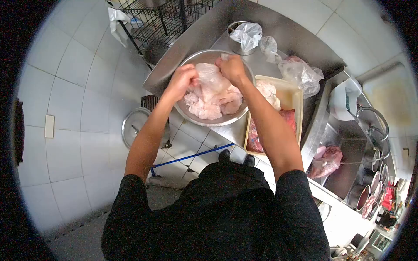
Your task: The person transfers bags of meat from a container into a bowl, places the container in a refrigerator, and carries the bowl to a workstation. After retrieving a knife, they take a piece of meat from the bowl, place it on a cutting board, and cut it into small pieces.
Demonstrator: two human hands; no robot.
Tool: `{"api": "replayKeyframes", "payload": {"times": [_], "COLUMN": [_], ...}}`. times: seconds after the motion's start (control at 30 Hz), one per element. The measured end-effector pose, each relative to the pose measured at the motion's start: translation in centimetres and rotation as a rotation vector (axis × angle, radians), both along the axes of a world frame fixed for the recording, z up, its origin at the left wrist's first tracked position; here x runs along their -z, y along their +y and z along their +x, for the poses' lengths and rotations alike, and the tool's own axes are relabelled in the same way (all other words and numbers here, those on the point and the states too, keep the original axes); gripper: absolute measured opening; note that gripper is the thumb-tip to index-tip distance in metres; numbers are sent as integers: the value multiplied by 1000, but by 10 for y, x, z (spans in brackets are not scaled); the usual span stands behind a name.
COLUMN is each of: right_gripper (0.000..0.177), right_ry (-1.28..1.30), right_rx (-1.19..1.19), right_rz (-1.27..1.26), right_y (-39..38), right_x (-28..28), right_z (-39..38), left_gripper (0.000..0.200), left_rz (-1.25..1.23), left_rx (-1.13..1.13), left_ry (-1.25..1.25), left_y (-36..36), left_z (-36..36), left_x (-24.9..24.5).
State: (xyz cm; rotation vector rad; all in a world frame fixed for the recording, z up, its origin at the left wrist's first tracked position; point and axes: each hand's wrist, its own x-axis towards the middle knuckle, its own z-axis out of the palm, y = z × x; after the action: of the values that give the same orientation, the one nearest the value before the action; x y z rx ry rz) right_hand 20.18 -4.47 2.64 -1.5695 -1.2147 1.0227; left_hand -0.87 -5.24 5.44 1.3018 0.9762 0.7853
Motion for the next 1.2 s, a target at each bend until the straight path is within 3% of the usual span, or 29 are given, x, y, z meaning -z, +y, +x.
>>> {"api": "replayKeyframes", "payload": {"times": [0.07, 0.1, 0.13, 0.23, 0.3, 0.33, 0.43, 0.47, 0.57, 0.63, 0.67, 0.7, 0.77, 0.83, 0.87, 0.93, 0.97, 1.0, 1.03, 1.07, 1.1, 1.13, 1.2], "right_gripper": [20, 23, 22, 21, 19, 20, 27, 15, 14, 14, 22, 42, 72, 60, 55, 44, 30, 34, 36, 37, 34, 36, 35], "right_ry": [232, 352, 314, 141, 38, -12, 116, 361, 607, 536, 542, 436, 514, 637, 652, 662, 640, 600, 457, 295, 315, 403, 556], "right_rx": [31, 58, 33, -52, -103, -134, -139, -129, -65, 118, 188, 249, 297, 463, 447, 452, 585, 697, 883, 1010, 1163, 1272, 1384], "right_rz": [88, 123, 171, 336, 432, 478, 416, 253, 232, 240, 238, 150, -91, 22, 38, 92, -10, 225, 202, 86, 169, 241, 328], "right_y": [0, -5, -11, -12, -22, -25, -22, -28, -57, -80, -90, -106, -130, -149, -163, -204, -230, -245, -259, -287, -314, -332, -391], "right_x": [-44, -66, -88, -133, -170, -179, -180, -174, -155, -120, -93, -79, -52, -28, -19, -11, -24, 0, 25, 12, -5, 18, 40], "right_z": [-9, -16, -29, -55, -63, -67, -62, -57, -26, -3, 5, 10, 17, 21, 33, 69, 81, 93, 111, 129, 143, 168, 209], "left_gripper": [21, 29, 37, 89, 95, 95, 88, 67, 45, 33, 29, 29, 30, 34, 30, 50, 60, 66, 72, 73, 71, 62, 54], "left_rz": [-13, 150, 315, 613, 624, 514, 698, 819, 500, 253, 120, 27, -177, -268, -35, 110, 188, 127, 61, 6, 8, 269, 158], "left_rx": [-92, -153, -203, -154, -75, -156, -222, -315, -263, -330, -355, -316, -220, -41, 91, 280, 335, 442, 558, 615, 674, 674, 556], "left_ry": [186, 298, 404, 490, 513, 521, 217, 205, 407, 9, -184, -293, -491, -472, -180, -149, -190, -189, -178, -137, -89, -12, 77], "left_y": [5, 4, 1, -3, -1, 4, -5, -1, 6, 8, 7, -2, -45, -104, -111, -136, -154, -171, -189, -202, -210, -202, -207], "left_z": [-11, -15, -15, 6, 26, 32, 39, 43, 50, 62, 74, 89, 120, 155, 164, 177, 191, 201, 206, 215, 224, 231, 243], "left_x": [2, 13, 25, 13, -6, -8, -31, -21, -16, 10, 16, 14, 6, -12, 30, 39, 38, 28, 16, 9, 4, 31, 38]}}
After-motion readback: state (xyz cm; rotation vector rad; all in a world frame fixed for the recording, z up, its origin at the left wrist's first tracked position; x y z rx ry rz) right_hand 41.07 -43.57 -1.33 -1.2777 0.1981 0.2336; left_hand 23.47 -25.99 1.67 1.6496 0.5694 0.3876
